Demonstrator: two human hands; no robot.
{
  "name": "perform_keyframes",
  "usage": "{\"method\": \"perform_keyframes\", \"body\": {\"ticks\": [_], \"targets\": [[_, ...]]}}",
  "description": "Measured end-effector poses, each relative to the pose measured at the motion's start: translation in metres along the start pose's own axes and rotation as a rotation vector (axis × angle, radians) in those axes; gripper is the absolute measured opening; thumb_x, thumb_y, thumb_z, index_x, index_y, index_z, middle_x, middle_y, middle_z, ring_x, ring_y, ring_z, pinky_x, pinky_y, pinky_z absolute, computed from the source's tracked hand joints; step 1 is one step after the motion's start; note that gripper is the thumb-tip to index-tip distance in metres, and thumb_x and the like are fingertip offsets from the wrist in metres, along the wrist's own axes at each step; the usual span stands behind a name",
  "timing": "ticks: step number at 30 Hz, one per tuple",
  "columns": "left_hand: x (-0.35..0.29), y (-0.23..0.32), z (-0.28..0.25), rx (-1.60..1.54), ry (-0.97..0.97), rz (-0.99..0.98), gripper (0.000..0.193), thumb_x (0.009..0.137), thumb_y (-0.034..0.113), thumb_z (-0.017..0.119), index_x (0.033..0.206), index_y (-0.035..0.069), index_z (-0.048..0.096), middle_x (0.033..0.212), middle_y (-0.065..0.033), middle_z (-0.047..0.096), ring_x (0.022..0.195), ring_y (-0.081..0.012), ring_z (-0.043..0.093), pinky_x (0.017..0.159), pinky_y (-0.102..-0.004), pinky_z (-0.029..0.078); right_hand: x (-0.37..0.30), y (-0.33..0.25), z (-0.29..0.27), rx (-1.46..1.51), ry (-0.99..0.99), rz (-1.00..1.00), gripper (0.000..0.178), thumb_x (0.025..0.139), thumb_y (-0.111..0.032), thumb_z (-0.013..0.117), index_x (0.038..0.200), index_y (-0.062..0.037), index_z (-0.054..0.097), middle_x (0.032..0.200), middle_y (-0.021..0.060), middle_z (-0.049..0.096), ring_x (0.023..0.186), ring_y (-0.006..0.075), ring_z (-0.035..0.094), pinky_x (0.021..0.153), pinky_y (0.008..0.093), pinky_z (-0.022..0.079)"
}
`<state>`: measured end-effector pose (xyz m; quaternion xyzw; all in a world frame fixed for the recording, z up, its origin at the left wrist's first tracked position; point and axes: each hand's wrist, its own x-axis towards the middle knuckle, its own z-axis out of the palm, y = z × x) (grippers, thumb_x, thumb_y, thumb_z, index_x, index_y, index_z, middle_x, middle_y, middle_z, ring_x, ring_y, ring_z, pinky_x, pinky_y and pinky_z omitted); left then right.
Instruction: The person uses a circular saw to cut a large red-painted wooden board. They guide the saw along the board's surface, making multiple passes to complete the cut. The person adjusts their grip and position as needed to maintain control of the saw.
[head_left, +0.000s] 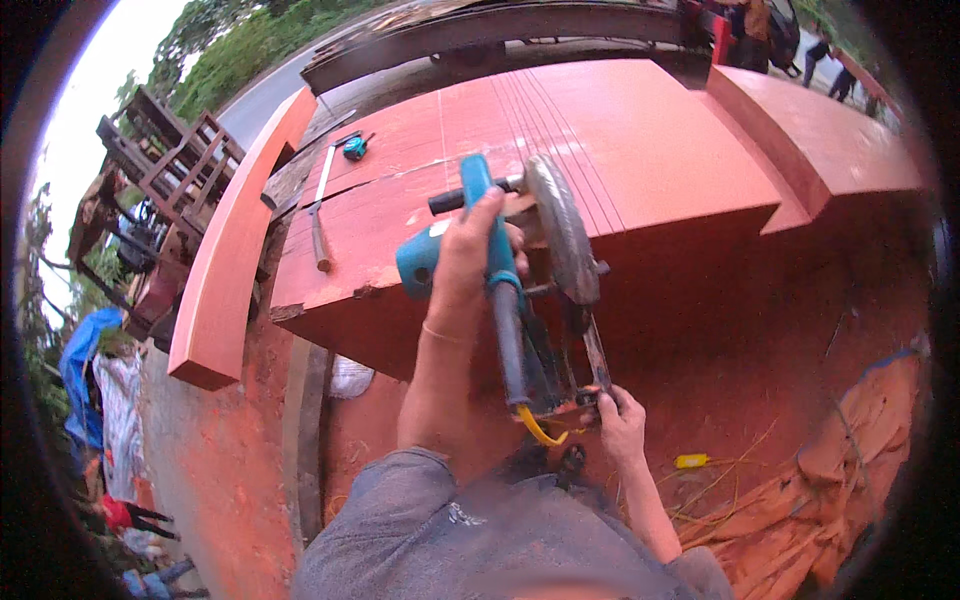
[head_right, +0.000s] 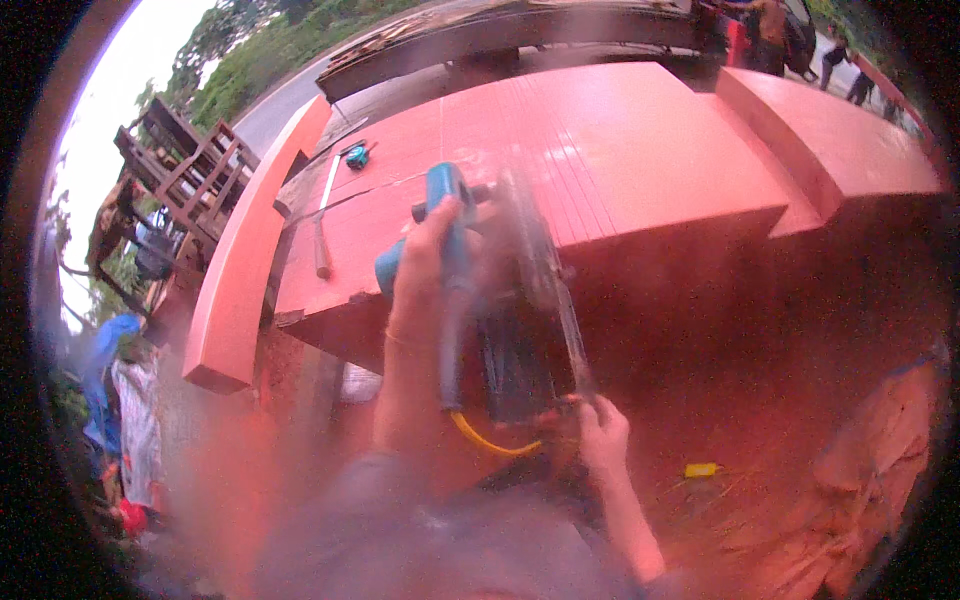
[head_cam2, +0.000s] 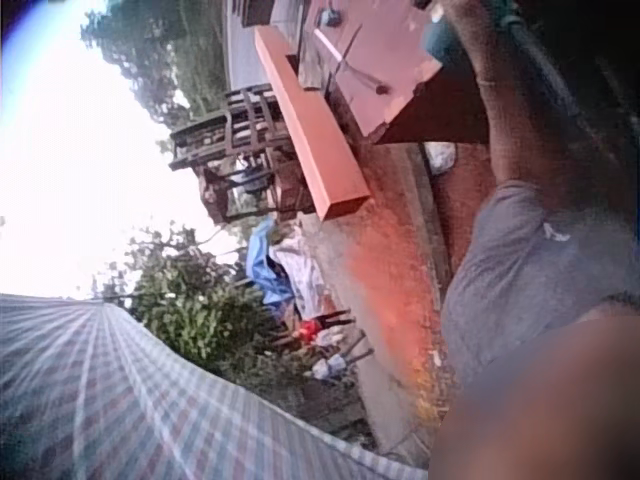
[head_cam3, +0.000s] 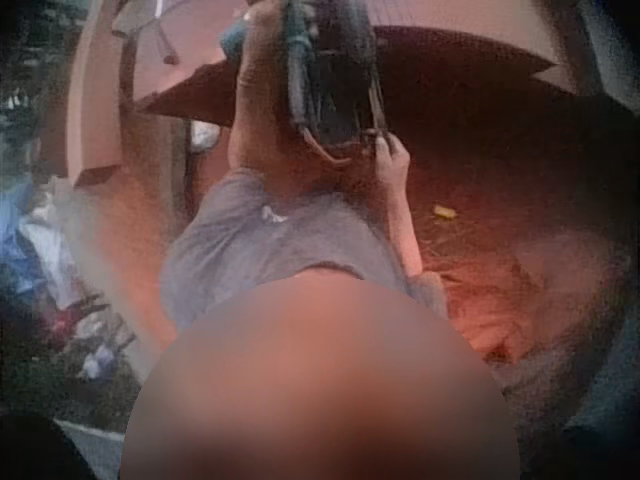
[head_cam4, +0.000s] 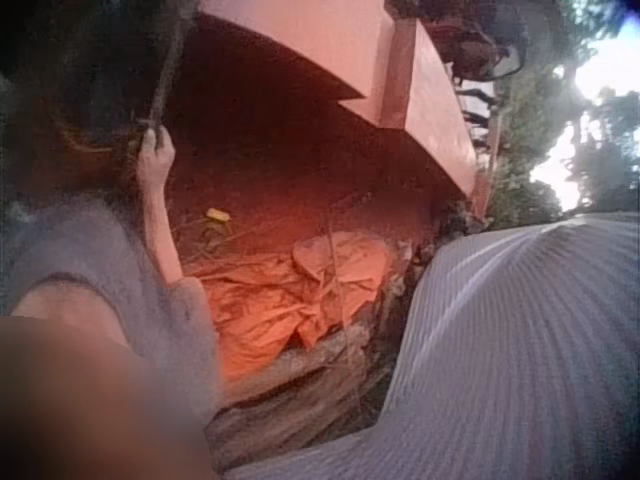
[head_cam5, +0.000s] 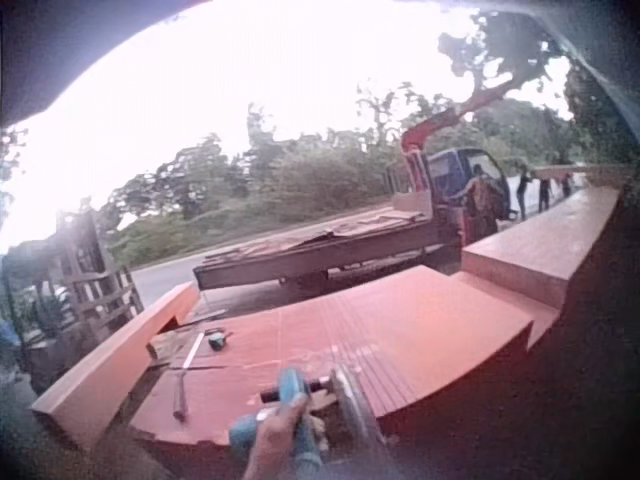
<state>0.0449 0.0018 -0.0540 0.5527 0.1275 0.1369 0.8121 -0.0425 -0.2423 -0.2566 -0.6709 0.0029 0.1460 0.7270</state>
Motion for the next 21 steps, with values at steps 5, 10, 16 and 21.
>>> {"method": "perform_keyframes", "body": {"ticks": [5, 10, 16, 21], "targets": [[-0.003, 0.007, 0.002, -0.028, 0.08, -0.038, 0.031, 0.098, 0.036, 0.062, 0.099, 0.005, 0.056, 0.066, -0.0104, 0.063, 0.047, -0.0215, 0.06, 0.042, -0.0317, 0.048, -0.005, 0.004, 0.004, 0.15, 0.03, 0.073, 0.023, 0.1, -0.007, 0.05, 0.111, 0.0033, 0.067, 0.094, 0.0066, 0.071, 0.071, 0.0108, 0.068, 0.068, 0.028, 0.058], [-0.002, 0.005, -0.006, -0.045, 0.033, -0.046, 0.03, 0.1, 0.036, 0.06, 0.106, 0.007, 0.053, 0.067, -0.0111, 0.062, 0.047, -0.0228, 0.059, 0.042, -0.0333, 0.049, -0.01, 0.006, 0.005, 0.174, 0.01, 0.034, 0.025, 0.097, -0.003, 0.05, 0.115, 0.0051, 0.065, 0.094, 0.0064, 0.071, 0.069, 0.0101, 0.067, 0.064, 0.0261, 0.057], [0.008, 0.013, -0.014, -0.035, 0.009, -0.09, 0.036, 0.103, 0.044, 0.054, 0.113, 0.009, 0.051, 0.07, -0.0087, 0.059, 0.05, -0.0217, 0.054, 0.05, -0.036, 0.052, -0.007, 0.009, 0.014, 0.149, 0.027, 0.007, 0.058, 0.094, -0.003, 0.05, 0.151, 0.0088, 0.039, 0.098, 0.0066, 0.066, 0.066, 0.0097, 0.065, 0.062, 0.0257, 0.056], [-0.004, 0.022, -0.021, 0.083, -0.039, -0.083, 0.039, 0.105, 0.047, 0.05, 0.113, 0.009, 0.052, 0.069, -0.0073, 0.056, 0.05, -0.0218, 0.055, 0.051, -0.0346, 0.048, -0.014, 0.009, 0.025, 0.124, -0.012, 0.014, 0.058, 0.092, -0.007, 0.051, 0.148, 0.007, 0.045, 0.1, 0.0122, 0.071, 0.068, 0.0156, 0.07, 0.067, 0.0316, 0.058]]}}
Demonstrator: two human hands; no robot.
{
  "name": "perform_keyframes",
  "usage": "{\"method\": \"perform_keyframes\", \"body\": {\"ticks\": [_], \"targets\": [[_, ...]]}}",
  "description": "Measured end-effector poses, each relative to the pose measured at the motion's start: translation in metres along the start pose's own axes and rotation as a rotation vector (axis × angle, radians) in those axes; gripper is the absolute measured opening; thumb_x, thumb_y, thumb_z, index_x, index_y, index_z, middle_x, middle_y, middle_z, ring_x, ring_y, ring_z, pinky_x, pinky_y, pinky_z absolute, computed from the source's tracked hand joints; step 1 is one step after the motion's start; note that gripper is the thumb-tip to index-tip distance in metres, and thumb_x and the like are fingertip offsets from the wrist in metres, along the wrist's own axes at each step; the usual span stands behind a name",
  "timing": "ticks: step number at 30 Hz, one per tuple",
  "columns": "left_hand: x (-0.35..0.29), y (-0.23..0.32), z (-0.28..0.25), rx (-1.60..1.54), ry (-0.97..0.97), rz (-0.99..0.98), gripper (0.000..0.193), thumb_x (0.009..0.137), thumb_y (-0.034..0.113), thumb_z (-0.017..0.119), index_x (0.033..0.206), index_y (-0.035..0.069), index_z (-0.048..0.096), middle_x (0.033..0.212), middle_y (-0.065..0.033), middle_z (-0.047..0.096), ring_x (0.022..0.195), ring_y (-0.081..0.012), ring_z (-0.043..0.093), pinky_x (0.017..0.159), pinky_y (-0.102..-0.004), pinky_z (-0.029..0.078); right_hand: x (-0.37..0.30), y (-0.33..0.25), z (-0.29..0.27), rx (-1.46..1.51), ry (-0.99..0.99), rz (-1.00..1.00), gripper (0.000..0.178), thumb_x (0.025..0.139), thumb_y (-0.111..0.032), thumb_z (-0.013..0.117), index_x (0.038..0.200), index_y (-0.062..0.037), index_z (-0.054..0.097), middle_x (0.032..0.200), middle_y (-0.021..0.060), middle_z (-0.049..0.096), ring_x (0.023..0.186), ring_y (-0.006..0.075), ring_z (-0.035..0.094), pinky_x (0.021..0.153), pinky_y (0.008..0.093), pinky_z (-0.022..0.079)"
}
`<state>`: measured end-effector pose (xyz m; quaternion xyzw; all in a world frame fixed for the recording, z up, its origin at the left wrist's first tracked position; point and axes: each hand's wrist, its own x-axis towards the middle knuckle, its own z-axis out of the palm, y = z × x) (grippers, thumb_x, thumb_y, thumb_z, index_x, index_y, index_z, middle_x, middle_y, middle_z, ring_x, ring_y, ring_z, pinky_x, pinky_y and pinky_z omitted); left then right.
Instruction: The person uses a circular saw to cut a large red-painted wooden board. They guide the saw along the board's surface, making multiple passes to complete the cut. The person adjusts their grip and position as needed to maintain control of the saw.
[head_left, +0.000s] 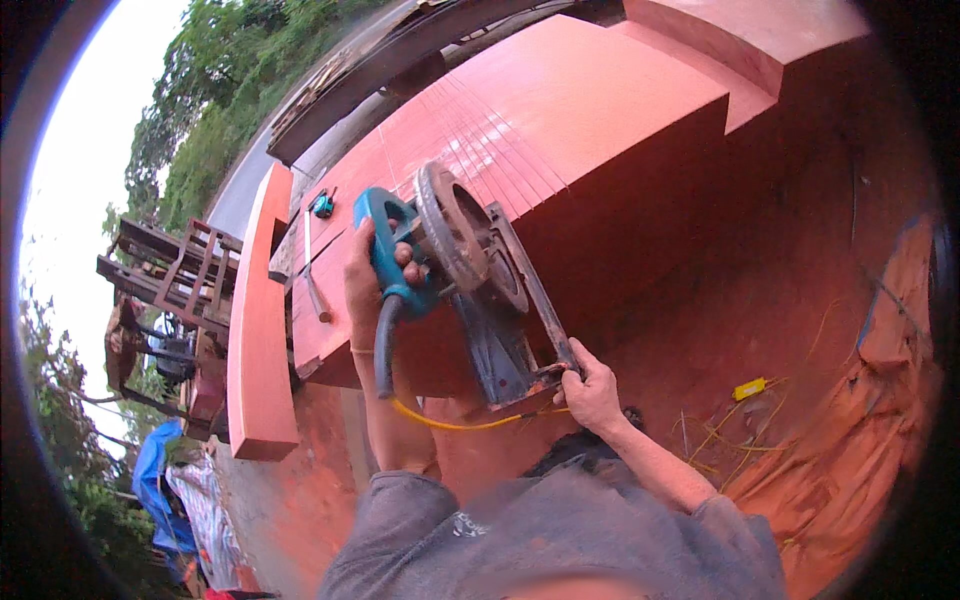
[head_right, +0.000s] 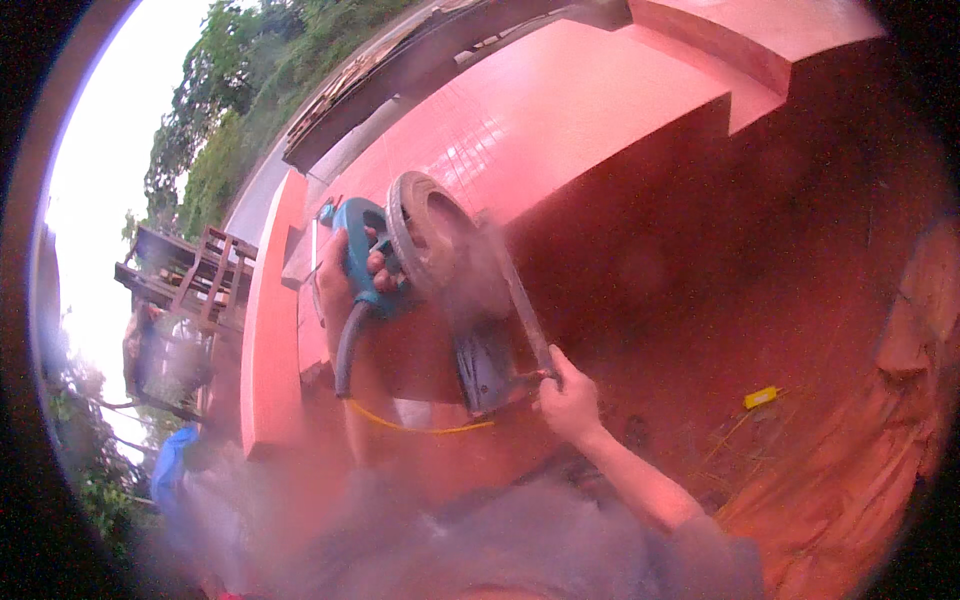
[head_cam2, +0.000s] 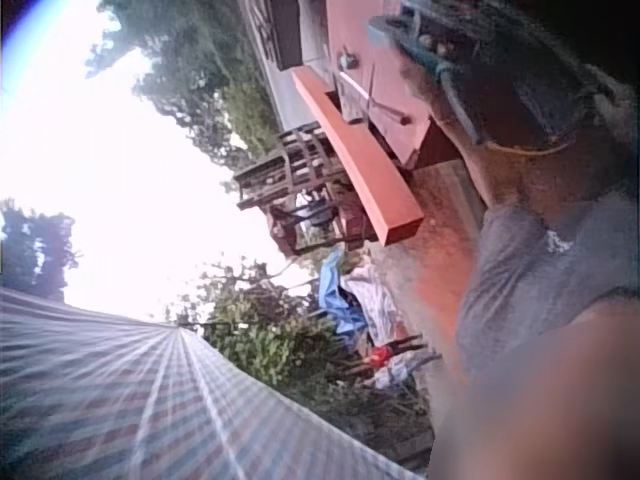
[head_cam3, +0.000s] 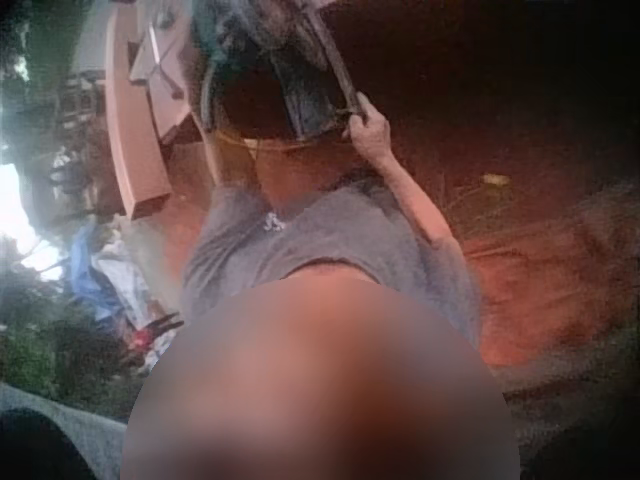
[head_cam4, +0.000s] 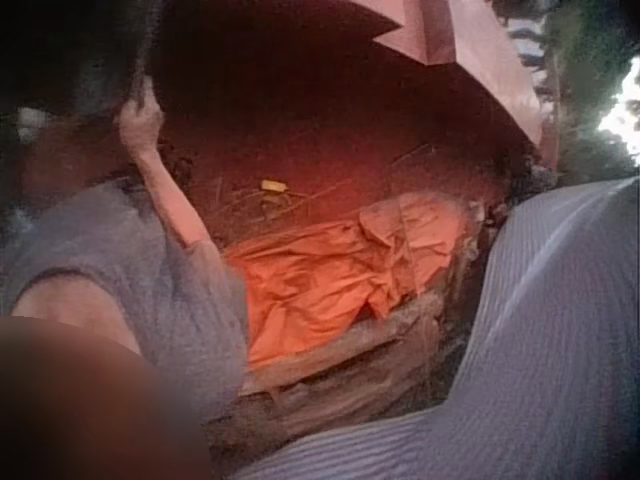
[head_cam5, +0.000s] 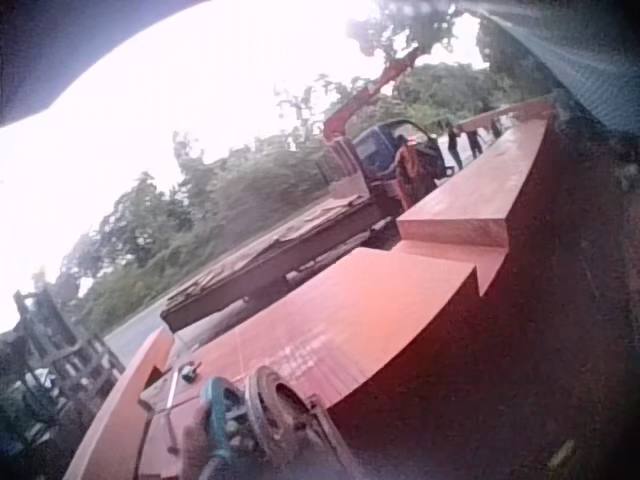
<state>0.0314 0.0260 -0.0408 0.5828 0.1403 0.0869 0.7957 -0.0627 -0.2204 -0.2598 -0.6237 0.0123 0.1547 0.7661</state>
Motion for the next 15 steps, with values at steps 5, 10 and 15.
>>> {"method": "perform_keyframes", "body": {"ticks": [5, 10, 15], "targets": [[-0.001, 0.001, -0.005, -0.006, 0.015, -0.003, 0.04, 0.105, 0.046, 0.049, 0.115, 0.007, 0.054, 0.069, -0.0079, 0.056, 0.049, -0.022, 0.054, 0.049, -0.0345, 0.047, -0.002, -0.001, 0.005, 0.0, 0.009, 0.009, 0.055, 0.094, -0.009, 0.049, 0.147, 0.0074, 0.047, 0.086, 0.0132, 0.072, 0.067, 0.0162, 0.07, 0.067, 0.032, 0.057], [0.0, -0.003, -0.004, -0.002, -0.038, 0.01, 0.041, 0.106, 0.045, 0.048, 0.118, 0.007, 0.055, 0.068, -0.0071, 0.056, 0.048, -0.0214, 0.054, 0.048, -0.0343, 0.048, -0.001, 0.005, 0.003, -0.001, 0.027, 0.036, 0.051, 0.097, -0.012, 0.051, 0.146, 0.0049, 0.049, 0.085, 0.0151, 0.074, 0.067, 0.0163, 0.07, 0.066, 0.0327, 0.056], [-0.006, -0.006, -0.006, -0.022, -0.015, 0.023, 0.041, 0.106, 0.045, 0.047, 0.119, 0.007, 0.055, 0.067, -0.0065, 0.055, 0.047, -0.021, 0.054, 0.048, -0.0333, 0.048, -0.002, 0.018, 0.01, -0.05, 0.071, -0.071, 0.046, 0.099, -0.011, 0.051, 0.142, 0.0034, 0.054, 0.087, 0.0155, 0.075, 0.065, 0.0174, 0.07, 0.064, 0.0339, 0.055]]}}
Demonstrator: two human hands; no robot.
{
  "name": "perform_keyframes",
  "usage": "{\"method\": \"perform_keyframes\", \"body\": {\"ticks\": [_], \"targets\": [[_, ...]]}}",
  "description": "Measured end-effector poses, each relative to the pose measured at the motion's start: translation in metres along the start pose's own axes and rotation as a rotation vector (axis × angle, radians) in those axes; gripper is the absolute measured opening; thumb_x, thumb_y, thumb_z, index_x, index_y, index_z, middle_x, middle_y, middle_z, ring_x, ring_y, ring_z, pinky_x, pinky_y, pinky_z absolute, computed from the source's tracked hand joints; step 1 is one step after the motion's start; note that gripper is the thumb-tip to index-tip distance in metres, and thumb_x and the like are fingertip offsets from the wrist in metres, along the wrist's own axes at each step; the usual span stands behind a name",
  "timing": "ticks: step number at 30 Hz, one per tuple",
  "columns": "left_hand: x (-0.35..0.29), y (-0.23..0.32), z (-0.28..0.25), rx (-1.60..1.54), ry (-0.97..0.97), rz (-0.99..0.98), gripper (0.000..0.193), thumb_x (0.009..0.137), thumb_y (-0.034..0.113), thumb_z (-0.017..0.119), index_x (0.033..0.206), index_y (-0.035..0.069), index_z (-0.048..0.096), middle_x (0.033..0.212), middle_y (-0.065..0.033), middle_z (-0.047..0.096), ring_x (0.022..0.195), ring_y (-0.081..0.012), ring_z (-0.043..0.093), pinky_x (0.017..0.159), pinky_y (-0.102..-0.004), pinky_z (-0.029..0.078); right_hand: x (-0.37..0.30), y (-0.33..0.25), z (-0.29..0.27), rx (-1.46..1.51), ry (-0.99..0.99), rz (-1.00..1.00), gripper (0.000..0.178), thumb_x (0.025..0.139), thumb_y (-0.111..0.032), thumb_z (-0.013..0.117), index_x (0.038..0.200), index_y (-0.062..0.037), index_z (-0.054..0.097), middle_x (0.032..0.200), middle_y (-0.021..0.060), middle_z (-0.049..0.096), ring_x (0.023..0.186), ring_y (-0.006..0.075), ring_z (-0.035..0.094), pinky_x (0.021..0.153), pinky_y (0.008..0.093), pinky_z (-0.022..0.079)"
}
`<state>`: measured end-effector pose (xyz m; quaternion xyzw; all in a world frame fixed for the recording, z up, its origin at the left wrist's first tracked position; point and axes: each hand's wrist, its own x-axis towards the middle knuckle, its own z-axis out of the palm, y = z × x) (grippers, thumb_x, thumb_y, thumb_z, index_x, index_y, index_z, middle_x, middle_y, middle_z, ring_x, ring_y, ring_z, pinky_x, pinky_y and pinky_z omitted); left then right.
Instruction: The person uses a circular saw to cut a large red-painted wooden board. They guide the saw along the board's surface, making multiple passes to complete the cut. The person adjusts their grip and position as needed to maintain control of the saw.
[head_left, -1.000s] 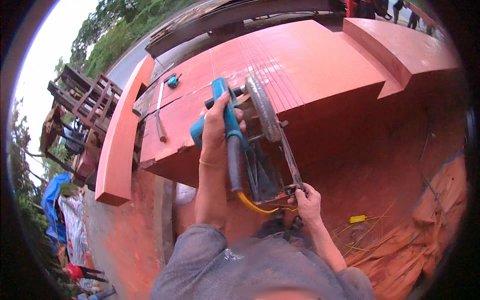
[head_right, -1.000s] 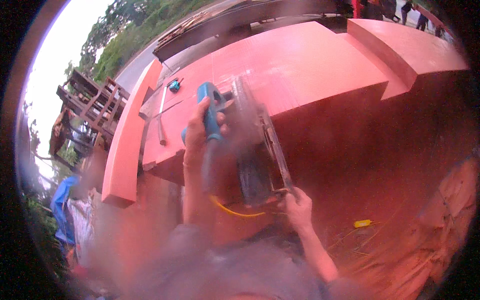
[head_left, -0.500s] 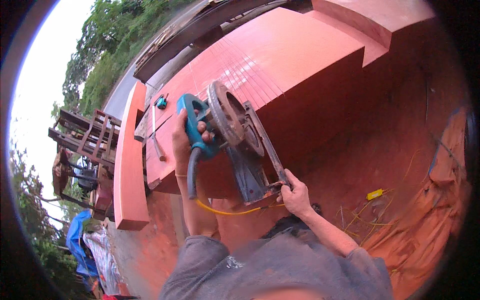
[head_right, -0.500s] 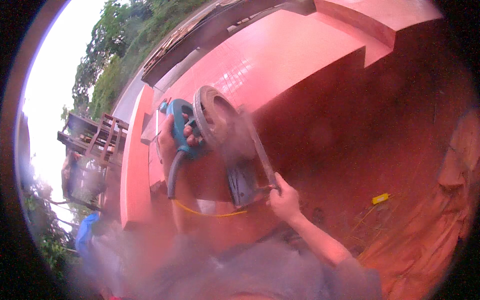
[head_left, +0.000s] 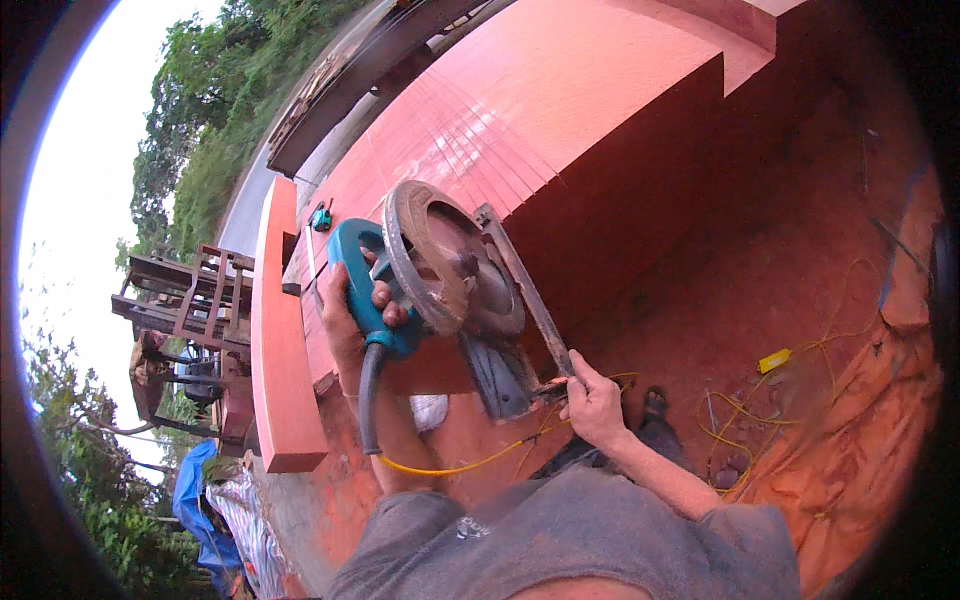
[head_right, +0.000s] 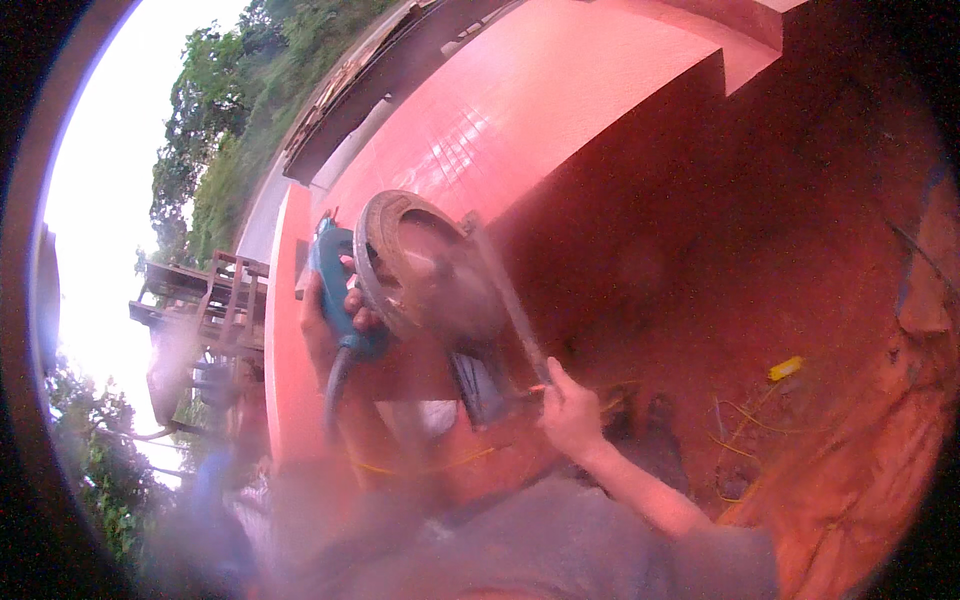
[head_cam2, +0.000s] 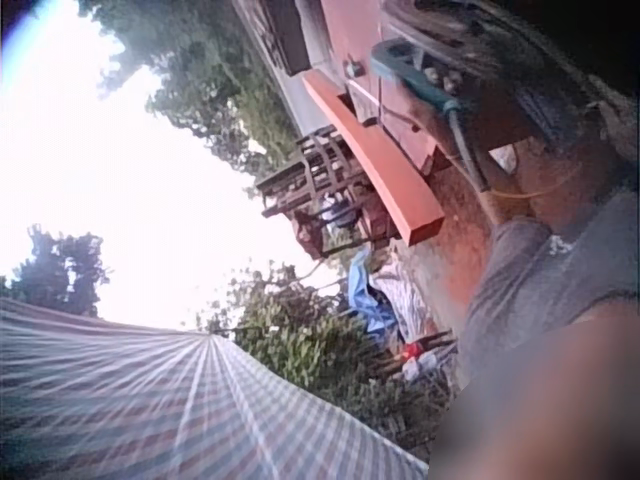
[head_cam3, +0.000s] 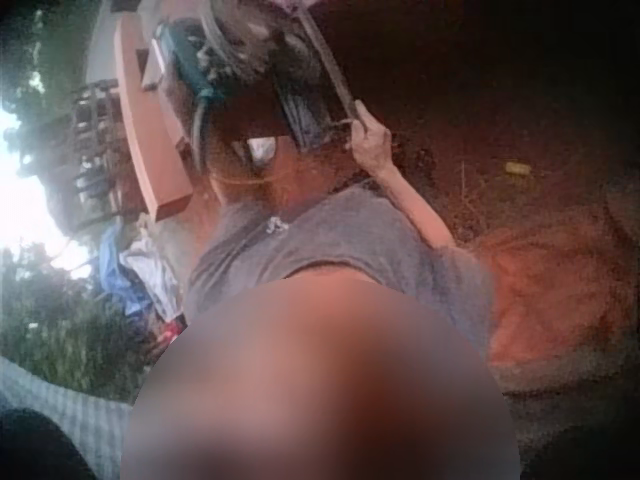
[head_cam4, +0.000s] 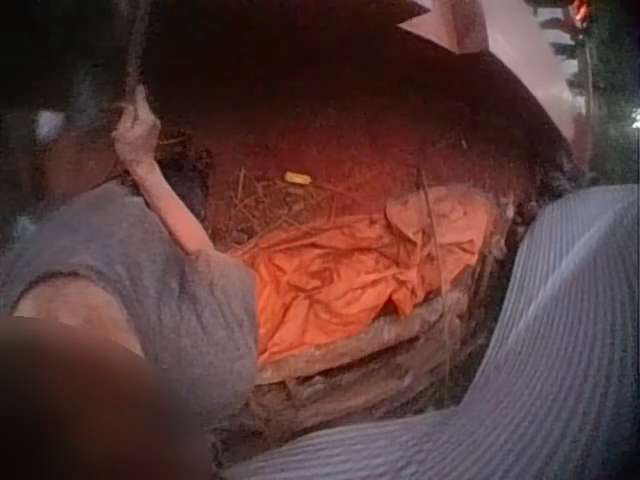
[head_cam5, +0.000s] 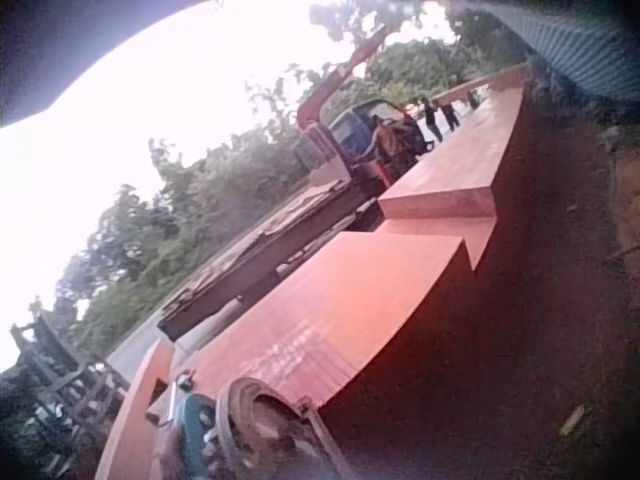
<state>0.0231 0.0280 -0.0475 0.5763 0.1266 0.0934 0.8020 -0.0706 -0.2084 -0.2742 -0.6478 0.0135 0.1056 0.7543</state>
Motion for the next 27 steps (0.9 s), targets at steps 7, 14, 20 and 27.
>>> {"method": "perform_keyframes", "body": {"ticks": [7, 14, 20, 27], "targets": [[0.002, 0.006, -0.001, -0.035, 0.021, -0.041, 0.041, 0.105, 0.046, 0.048, 0.119, 0.008, 0.055, 0.066, -0.0067, 0.055, 0.046, -0.02, 0.054, 0.046, -0.0334, 0.047, 0.0, -0.006, 0.0, 0.078, -0.059, 0.096, 0.046, 0.099, -0.009, 0.05, 0.143, 0.0023, 0.054, 0.085, 0.014, 0.073, 0.064, 0.0172, 0.068, 0.064, 0.0343, 0.055], [-0.01, -0.001, 0.007, -0.036, 0.083, -0.015, 0.044, 0.106, 0.045, 0.047, 0.124, 0.006, 0.054, 0.067, -0.0076, 0.055, 0.046, -0.0203, 0.054, 0.047, -0.0338, 0.047, 0.005, 0.01, -0.003, -0.114, -0.058, 0.02, 0.048, 0.101, -0.007, 0.046, 0.147, 0.0066, 0.046, 0.093, 0.0095, 0.073, 0.058, 0.0101, 0.064, 0.056, 0.0272, 0.056], [0.0, 0.002, 0.003, 0.009, 0.072, -0.006, 0.041, 0.106, 0.046, 0.048, 0.119, 0.007, 0.054, 0.066, -0.0072, 0.055, 0.046, -0.0205, 0.054, 0.047, -0.0338, 0.047, 0.009, 0.012, -0.002, -0.069, -0.036, 0.041, 0.046, 0.096, -0.01, 0.055, 0.139, 0.0047, 0.055, 0.1, 0.0214, 0.074, 0.089, 0.0366, 0.073, 0.08, 0.0412, 0.055], [0.008, 0.006, 0.002, 0.018, 0.078, -0.009, 0.041, 0.104, 0.046, 0.051, 0.116, 0.008, 0.055, 0.067, -0.007, 0.055, 0.046, -0.0211, 0.054, 0.046, -0.0329, 0.047, 0.02, 0.011, 0.001, -0.099, -0.009, -0.12, 0.045, 0.098, -0.009, 0.051, 0.14, 0.0062, 0.053, 0.093, 0.0186, 0.073, 0.073, 0.0276, 0.07, 0.067, 0.0375, 0.056]]}}
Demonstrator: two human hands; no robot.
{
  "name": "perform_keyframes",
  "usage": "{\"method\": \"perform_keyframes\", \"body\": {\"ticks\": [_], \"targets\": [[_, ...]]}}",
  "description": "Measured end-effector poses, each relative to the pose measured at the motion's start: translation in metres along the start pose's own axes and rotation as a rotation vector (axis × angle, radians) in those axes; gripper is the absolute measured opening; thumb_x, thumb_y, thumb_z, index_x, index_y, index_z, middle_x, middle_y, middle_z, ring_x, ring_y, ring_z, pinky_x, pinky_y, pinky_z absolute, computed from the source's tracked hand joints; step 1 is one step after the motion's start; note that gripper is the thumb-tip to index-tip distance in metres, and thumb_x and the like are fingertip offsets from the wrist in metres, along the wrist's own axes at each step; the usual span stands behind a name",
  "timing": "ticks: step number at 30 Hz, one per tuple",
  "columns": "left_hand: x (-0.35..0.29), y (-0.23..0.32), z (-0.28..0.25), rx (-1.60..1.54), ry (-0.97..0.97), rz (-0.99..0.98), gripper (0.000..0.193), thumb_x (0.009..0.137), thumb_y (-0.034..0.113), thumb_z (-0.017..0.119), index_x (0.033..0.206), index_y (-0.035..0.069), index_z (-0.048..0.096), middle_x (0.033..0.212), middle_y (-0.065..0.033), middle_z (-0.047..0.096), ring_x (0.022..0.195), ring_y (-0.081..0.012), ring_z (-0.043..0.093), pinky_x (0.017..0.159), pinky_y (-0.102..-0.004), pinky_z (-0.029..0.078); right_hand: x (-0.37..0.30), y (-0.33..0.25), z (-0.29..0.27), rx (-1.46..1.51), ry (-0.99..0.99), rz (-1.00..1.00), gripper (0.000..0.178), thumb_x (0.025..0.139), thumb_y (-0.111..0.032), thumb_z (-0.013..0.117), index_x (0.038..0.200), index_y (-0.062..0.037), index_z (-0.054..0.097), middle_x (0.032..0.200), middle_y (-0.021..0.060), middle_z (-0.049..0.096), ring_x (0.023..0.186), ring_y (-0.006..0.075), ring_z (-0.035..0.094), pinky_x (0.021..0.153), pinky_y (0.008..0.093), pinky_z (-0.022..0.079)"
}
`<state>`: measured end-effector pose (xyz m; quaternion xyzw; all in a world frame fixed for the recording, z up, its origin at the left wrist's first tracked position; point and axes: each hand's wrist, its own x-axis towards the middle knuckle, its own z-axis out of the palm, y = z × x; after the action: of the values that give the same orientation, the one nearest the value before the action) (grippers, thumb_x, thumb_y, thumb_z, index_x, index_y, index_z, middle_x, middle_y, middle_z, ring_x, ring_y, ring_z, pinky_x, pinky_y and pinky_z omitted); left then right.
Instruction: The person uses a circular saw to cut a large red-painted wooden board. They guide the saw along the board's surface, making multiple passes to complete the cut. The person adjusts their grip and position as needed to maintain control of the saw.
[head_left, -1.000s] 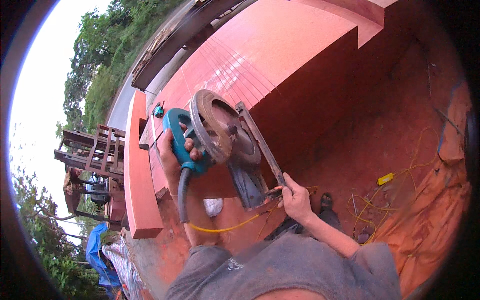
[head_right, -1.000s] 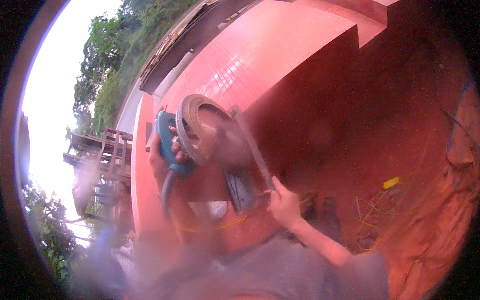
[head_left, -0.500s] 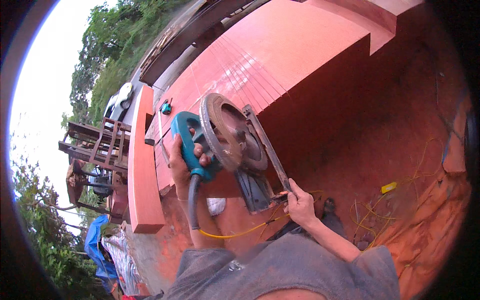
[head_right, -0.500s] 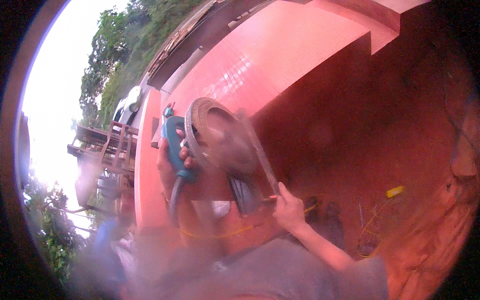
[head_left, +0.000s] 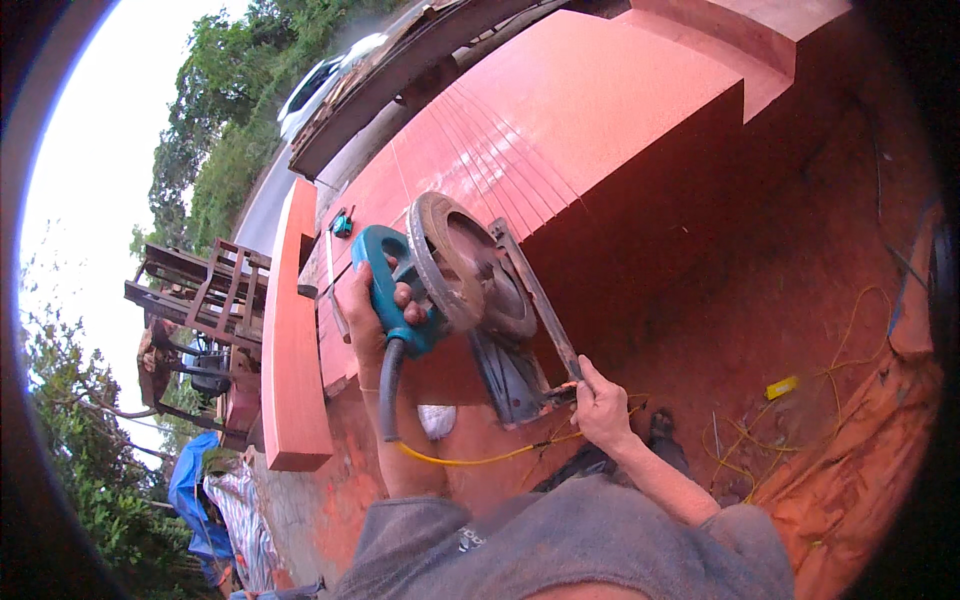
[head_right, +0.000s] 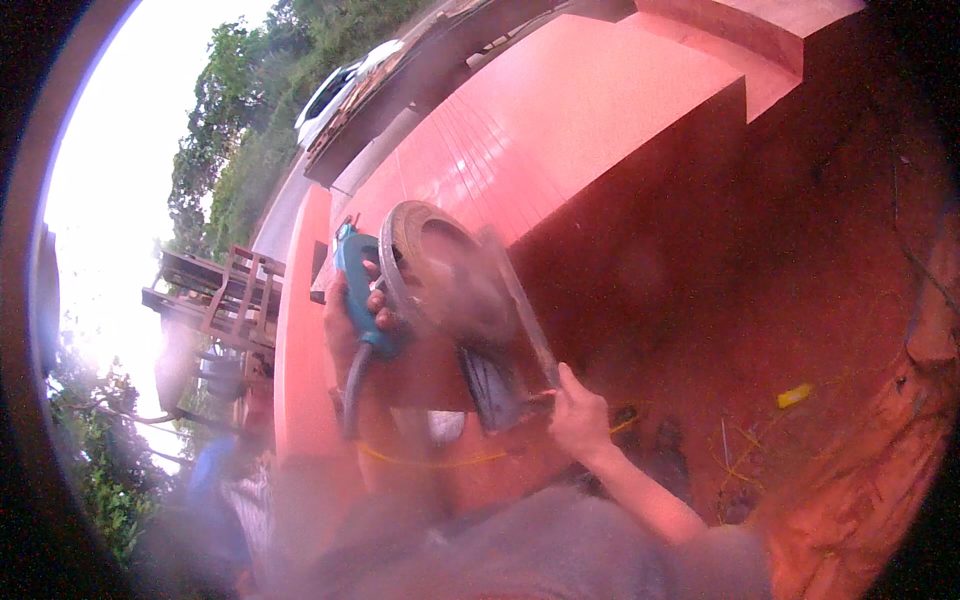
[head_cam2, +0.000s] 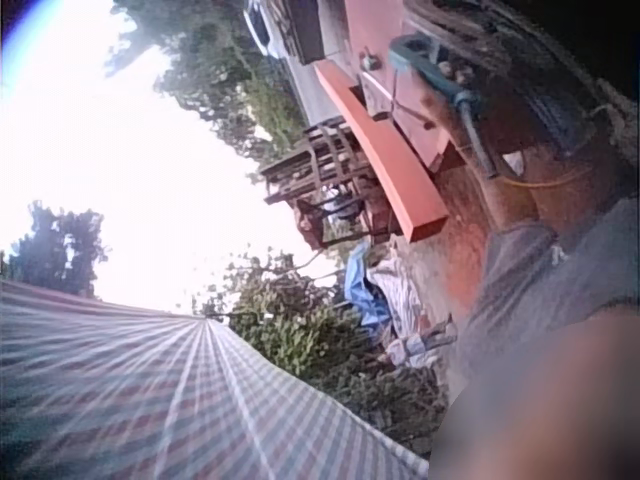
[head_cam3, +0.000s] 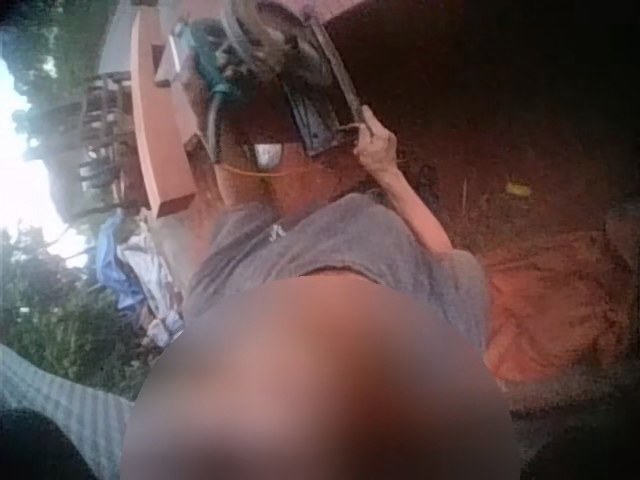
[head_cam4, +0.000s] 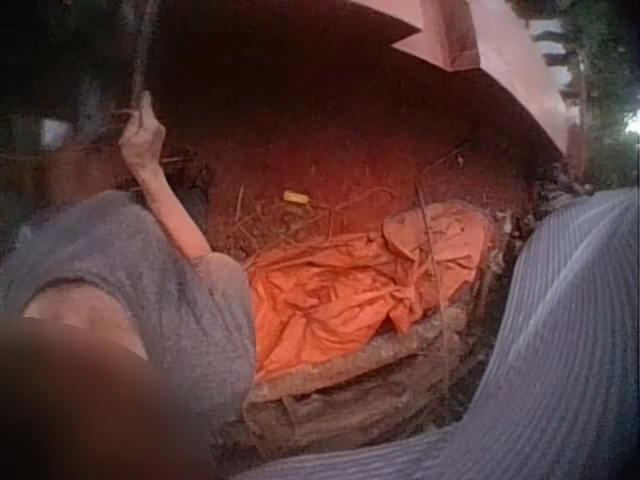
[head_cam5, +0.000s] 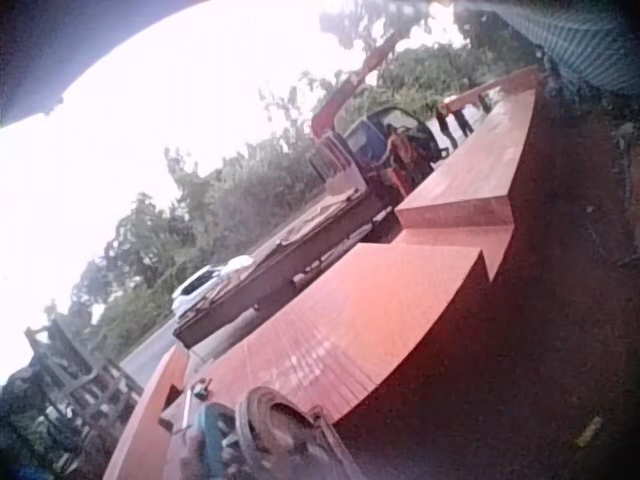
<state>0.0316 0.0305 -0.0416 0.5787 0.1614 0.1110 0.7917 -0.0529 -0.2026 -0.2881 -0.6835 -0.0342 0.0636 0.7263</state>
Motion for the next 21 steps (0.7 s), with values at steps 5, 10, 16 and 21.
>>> {"method": "perform_keyframes", "body": {"ticks": [5, 10, 16, 21], "targets": [[0.005, 0.002, -0.001, 0.054, -0.006, 0.035, 0.042, 0.104, 0.047, 0.052, 0.118, 0.007, 0.055, 0.067, -0.007, 0.055, 0.046, -0.0211, 0.054, 0.046, -0.0331, 0.047, 0.003, -0.002, 0.0, 0.002, -0.046, 0.02, 0.047, 0.101, -0.006, 0.047, 0.147, 0.0058, 0.047, 0.091, 0.0088, 0.073, 0.057, 0.0096, 0.063, 0.054, 0.0272, 0.056], [0.007, 0.003, -0.005, 0.091, -0.028, 0.02, 0.043, 0.103, 0.048, 0.053, 0.117, 0.007, 0.055, 0.067, -0.0071, 0.056, 0.046, -0.0211, 0.055, 0.047, -0.0335, 0.048, 0.003, -0.01, 0.005, 0.039, -0.017, 0.107, 0.046, 0.095, -0.008, 0.052, 0.138, 0.0066, 0.055, 0.093, 0.0225, 0.074, 0.075, 0.0333, 0.073, 0.069, 0.0393, 0.056], [0.007, 0.003, -0.003, 0.07, -0.013, 0.011, 0.042, 0.103, 0.048, 0.053, 0.116, 0.007, 0.055, 0.068, -0.0071, 0.056, 0.047, -0.0209, 0.055, 0.048, -0.0344, 0.047, 0.003, -0.01, 0.003, 0.026, -0.023, 0.115, 0.046, 0.094, -0.007, 0.052, 0.138, 0.0069, 0.055, 0.097, 0.022, 0.074, 0.083, 0.0363, 0.074, 0.075, 0.0401, 0.056], [0.01, 0.006, -0.001, 0.091, 0.029, 0.012, 0.042, 0.103, 0.047, 0.053, 0.116, 0.007, 0.055, 0.069, -0.0072, 0.056, 0.048, -0.0207, 0.055, 0.048, -0.0341, 0.047, 0.008, -0.001, 0.007, 0.017, -0.016, 0.044, 0.046, 0.096, -0.006, 0.05, 0.14, 0.0064, 0.053, 0.095, 0.0172, 0.074, 0.076, 0.0267, 0.07, 0.069, 0.0356, 0.056]]}}
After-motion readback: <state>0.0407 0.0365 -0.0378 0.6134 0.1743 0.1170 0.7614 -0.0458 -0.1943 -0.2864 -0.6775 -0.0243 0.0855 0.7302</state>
